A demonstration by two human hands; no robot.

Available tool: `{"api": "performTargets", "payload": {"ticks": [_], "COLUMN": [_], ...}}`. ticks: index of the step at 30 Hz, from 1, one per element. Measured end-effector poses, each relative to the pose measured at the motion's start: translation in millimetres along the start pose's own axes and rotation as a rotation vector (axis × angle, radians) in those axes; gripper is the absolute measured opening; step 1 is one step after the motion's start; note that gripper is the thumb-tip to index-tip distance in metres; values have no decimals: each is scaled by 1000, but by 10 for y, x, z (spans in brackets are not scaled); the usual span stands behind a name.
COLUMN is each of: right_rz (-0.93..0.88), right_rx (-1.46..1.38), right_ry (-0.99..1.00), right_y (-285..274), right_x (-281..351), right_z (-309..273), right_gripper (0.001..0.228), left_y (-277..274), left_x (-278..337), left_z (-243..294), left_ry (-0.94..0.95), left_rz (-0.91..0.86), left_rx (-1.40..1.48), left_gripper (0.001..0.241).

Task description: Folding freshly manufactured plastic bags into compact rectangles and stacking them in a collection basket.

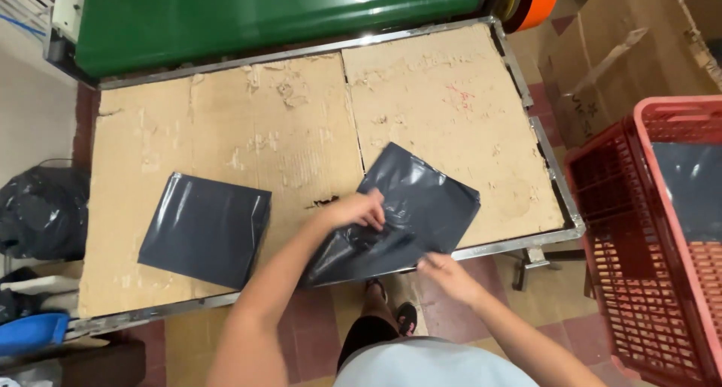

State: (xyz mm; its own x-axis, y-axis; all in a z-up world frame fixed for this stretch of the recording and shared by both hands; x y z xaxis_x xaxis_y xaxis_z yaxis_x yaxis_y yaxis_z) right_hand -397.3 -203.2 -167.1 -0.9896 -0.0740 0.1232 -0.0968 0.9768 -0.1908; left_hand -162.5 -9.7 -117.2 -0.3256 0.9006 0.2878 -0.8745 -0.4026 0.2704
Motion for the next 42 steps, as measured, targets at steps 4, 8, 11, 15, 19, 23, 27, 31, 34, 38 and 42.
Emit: {"api": "performTargets", "payload": {"ticks": [4,8,11,15,19,23,27,31,34,38,42], "right_rz": [380,472,445,457,541,575,478,258,158,152,187], "right_rx": [-569,-981,-994,-966,-594,-417,-530,-481,-330,-232,-246], "right_ry": [456,570,589,585,635,469,201,320,311,368,386], "right_y": [-384,-462,-474,-472,-407,-450,463,1516,2239,2869,2845], "right_x": [-121,-236,-267,-203,-75,-284,-914,-1670,-2196,-2444,-2513], "right_z": [736,485,338,393,16,213,-875,-1104,-916,-1151,-1069], "right_gripper": [23,17,19,24,39,27,50,45,37,28,29], "left_y": [294,-383,-169,129,297,594,339,-723,-1639,-2216,-2454], "left_x": [284,-94,-116,-312,-333,452,1839,2960,3445,3629,3536], "left_z": [743,-297,-60,93,35,244,816,784,357,-97,-257], "left_ry": [-250,-137,-131,-241,1,530,631,317,88,-119,-149], "left_rz": [234,724,815,892,916,777,872,1160,1292,1238,1217], "left_rx": [108,-678,-1048,-1195,-1170,-1173,-1079,-1017,-1162,-1111,-1119], "left_gripper": [82,32,45,56,28,28,32,38,42,39,44]}}
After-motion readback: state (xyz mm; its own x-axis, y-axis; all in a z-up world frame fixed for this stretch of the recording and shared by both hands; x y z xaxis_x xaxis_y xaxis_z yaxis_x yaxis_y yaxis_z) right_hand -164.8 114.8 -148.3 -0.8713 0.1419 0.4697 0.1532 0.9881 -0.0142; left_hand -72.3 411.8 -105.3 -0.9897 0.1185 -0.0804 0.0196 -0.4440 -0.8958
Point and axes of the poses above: each hand's wrist, its own x-axis away from the middle knuckle, its own y-axis out of the palm, z = x × y, the point moved 1 cm from there along -x, towards the middle knuckle, and after that the axes turned 2 degrees about y, right-handed, at the moved point
